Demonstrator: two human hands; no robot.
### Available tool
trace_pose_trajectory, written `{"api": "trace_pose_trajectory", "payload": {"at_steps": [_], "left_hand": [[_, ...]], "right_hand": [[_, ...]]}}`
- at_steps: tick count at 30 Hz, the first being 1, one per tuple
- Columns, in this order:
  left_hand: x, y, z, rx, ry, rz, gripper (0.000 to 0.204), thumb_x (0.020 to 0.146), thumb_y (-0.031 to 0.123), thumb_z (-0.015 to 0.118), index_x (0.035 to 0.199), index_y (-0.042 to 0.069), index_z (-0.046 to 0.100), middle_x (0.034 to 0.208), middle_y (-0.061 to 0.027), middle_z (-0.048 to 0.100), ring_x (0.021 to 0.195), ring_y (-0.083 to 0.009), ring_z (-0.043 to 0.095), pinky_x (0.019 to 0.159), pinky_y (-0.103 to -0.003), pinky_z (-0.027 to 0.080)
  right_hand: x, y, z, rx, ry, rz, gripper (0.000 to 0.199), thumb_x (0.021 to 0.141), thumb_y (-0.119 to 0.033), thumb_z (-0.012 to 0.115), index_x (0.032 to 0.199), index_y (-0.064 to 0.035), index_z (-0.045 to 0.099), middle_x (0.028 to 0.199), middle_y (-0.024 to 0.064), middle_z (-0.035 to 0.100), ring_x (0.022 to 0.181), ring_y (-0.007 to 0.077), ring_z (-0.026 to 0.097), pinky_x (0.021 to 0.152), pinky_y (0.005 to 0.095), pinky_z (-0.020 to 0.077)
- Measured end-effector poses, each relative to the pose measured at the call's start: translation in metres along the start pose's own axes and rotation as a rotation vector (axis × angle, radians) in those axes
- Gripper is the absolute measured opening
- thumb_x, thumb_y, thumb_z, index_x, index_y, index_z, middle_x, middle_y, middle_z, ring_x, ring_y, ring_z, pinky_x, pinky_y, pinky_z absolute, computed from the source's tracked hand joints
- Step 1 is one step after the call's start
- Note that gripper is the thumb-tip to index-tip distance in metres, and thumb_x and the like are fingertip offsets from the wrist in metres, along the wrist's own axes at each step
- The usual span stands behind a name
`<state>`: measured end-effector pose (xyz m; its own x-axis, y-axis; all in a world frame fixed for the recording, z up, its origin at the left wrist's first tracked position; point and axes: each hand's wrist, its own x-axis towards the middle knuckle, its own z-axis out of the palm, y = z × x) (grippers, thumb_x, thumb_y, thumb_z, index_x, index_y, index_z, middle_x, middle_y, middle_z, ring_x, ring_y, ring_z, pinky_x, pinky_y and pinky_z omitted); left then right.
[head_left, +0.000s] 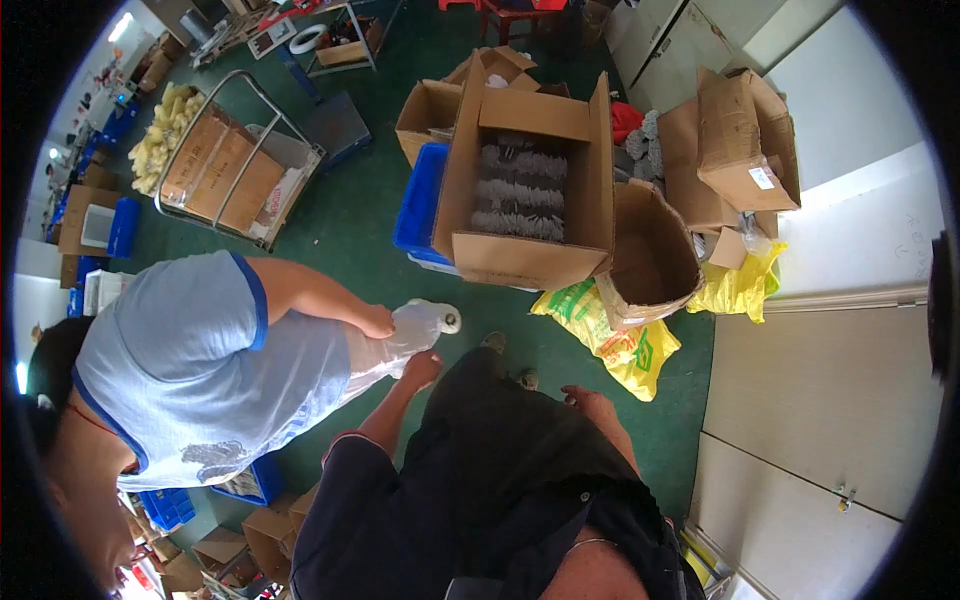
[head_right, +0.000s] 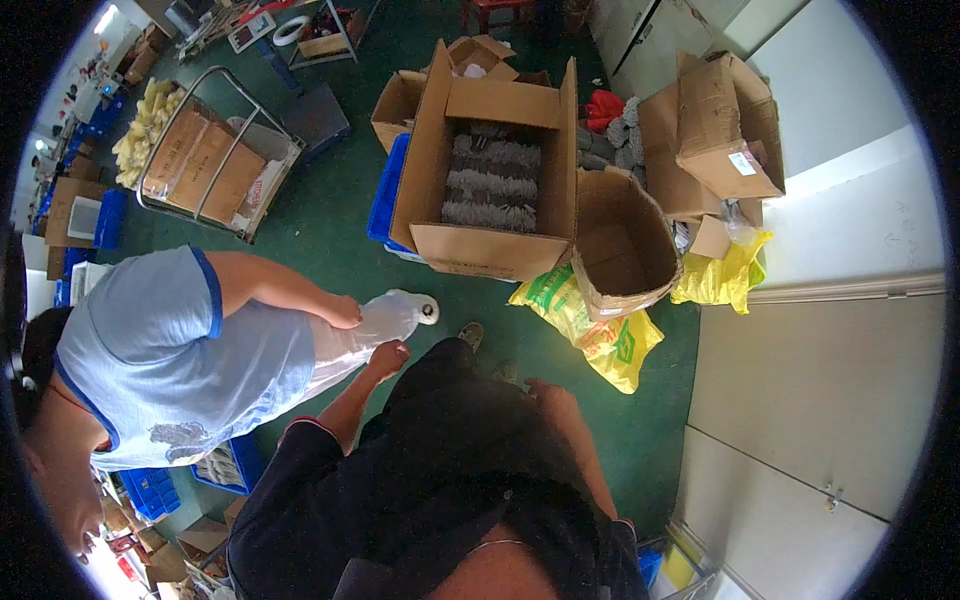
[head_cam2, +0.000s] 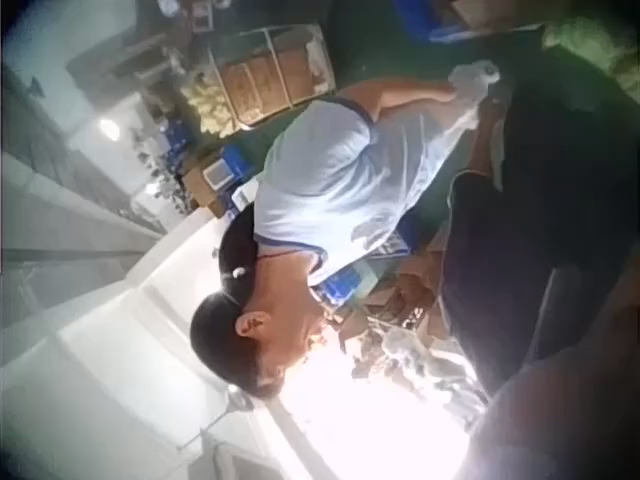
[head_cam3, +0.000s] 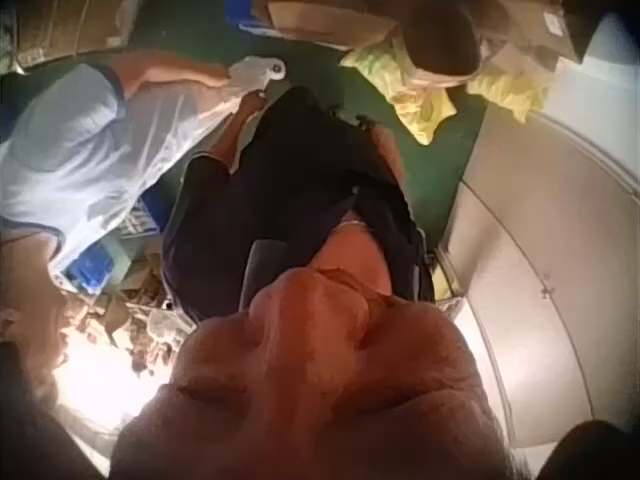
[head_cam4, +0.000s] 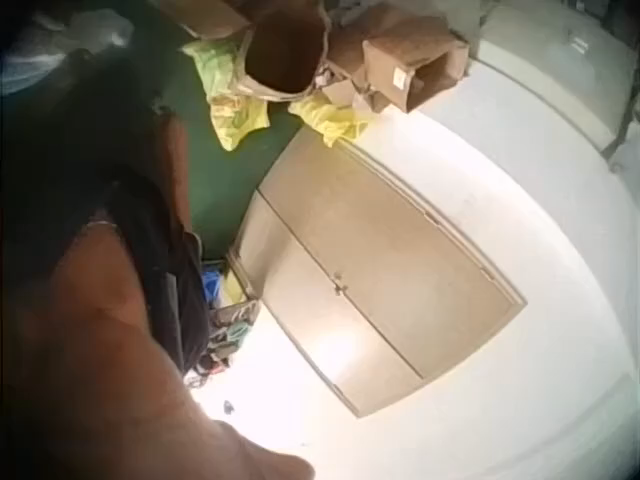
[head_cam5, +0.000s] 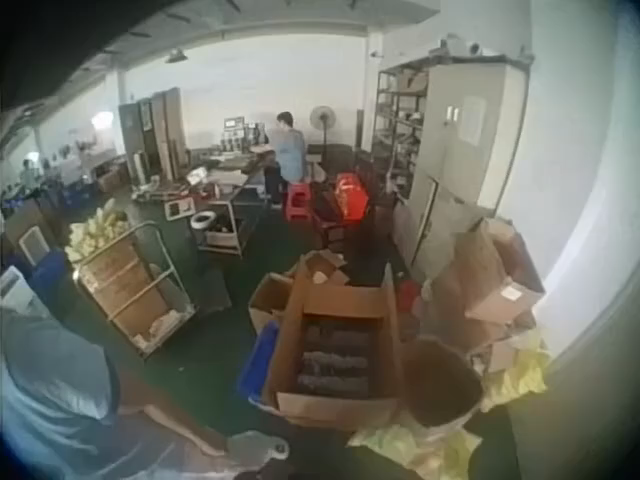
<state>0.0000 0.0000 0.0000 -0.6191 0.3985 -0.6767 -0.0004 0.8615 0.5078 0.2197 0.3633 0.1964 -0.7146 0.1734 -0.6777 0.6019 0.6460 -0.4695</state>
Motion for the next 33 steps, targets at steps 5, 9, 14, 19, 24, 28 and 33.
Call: {"api": "trace_pose_trajectory", "payload": {"at_steps": [5, 9, 14, 19, 24, 28, 33], "left_hand": [[0.012, -0.043, 0.015, 0.188, 0.107, 0.027, 0.031, 0.090, 0.029, 0.053, 0.095, 0.005, 0.071, 0.094, -0.0237, 0.072, 0.092, -0.0407, 0.070, 0.081, -0.050, 0.055], [0.001, -0.076, 0.033, 0.189, 0.035, -0.006, 0.032, 0.090, 0.028, 0.051, 0.094, 0.003, 0.071, 0.092, -0.0243, 0.072, 0.092, -0.0433, 0.069, 0.080, -0.051, 0.054], [-0.012, -0.084, 0.053, 0.094, -0.061, -0.047, 0.031, 0.090, 0.027, 0.052, 0.090, 0.002, 0.071, 0.092, -0.0256, 0.071, 0.093, -0.0443, 0.069, 0.079, -0.053, 0.054], [0.011, -0.066, 0.048, 0.263, -0.137, 0.062, 0.031, 0.091, 0.028, 0.053, 0.091, 0.004, 0.071, 0.094, -0.0259, 0.071, 0.094, -0.0441, 0.069, 0.080, -0.053, 0.054], [0.043, -0.025, 0.033, 0.253, 0.012, 0.152, 0.031, 0.093, 0.029, 0.052, 0.097, 0.005, 0.071, 0.098, -0.0247, 0.071, 0.097, -0.0435, 0.068, 0.084, -0.053, 0.053], [0.059, -0.008, 0.020, 0.093, 0.000, 0.130, 0.030, 0.093, 0.031, 0.056, 0.101, 0.007, 0.072, 0.105, -0.0212, 0.072, 0.102, -0.0415, 0.068, 0.086, -0.050, 0.053], [0.106, 0.000, 0.069, 0.788, 0.065, 1.021, 0.020, 0.095, 0.022, 0.057, 0.086, 0.008, 0.067, 0.081, -0.0159, 0.067, 0.078, -0.0345, 0.066, 0.066, -0.047, 0.051]], "right_hand": [[0.002, 0.007, 0.006, 0.033, 0.053, -0.047, 0.041, 0.096, -0.035, 0.065, 0.131, -0.0126, 0.065, 0.116, 0.0124, 0.074, 0.108, 0.0347, 0.069, 0.092, 0.0451, 0.0550], [-0.020, 0.014, 0.026, 0.100, 0.082, -0.030, 0.039, 0.096, -0.033, 0.065, 0.129, -0.0119, 0.065, 0.115, 0.0149, 0.073, 0.108, 0.0360, 0.069, 0.092, 0.0458, 0.0543], [-0.055, 0.015, 0.060, 0.036, 0.171, -0.015, 0.039, 0.095, -0.031, 0.064, 0.129, -0.0120, 0.064, 0.113, 0.0184, 0.072, 0.103, 0.0404, 0.068, 0.089, 0.0486, 0.0547], [-0.086, 0.045, 0.113, 0.125, 0.183, 0.072, 0.040, 0.095, -0.034, 0.064, 0.129, -0.0122, 0.063, 0.109, 0.0186, 0.072, 0.100, 0.0415, 0.068, 0.085, 0.0499, 0.0547], [-0.126, 0.060, 0.152, 0.237, 0.218, 0.165, 0.045, 0.093, -0.036, 0.068, 0.132, -0.0138, 0.062, 0.109, 0.0170, 0.073, 0.100, 0.0396, 0.069, 0.085, 0.0491, 0.0547], [-0.137, 0.055, 0.191, 0.317, 0.296, 0.212, 0.049, 0.093, -0.036, 0.069, 0.135, -0.0136, 0.060, 0.112, 0.0150, 0.073, 0.103, 0.0370, 0.070, 0.088, 0.0465, 0.0549], [-0.168, 0.084, 0.253, 0.325, 0.451, 0.265, 0.046, 0.093, -0.037, 0.069, 0.133, -0.0142, 0.063, 0.115, 0.0132, 0.073, 0.105, 0.0346, 0.069, 0.088, 0.0463, 0.0554]]}}
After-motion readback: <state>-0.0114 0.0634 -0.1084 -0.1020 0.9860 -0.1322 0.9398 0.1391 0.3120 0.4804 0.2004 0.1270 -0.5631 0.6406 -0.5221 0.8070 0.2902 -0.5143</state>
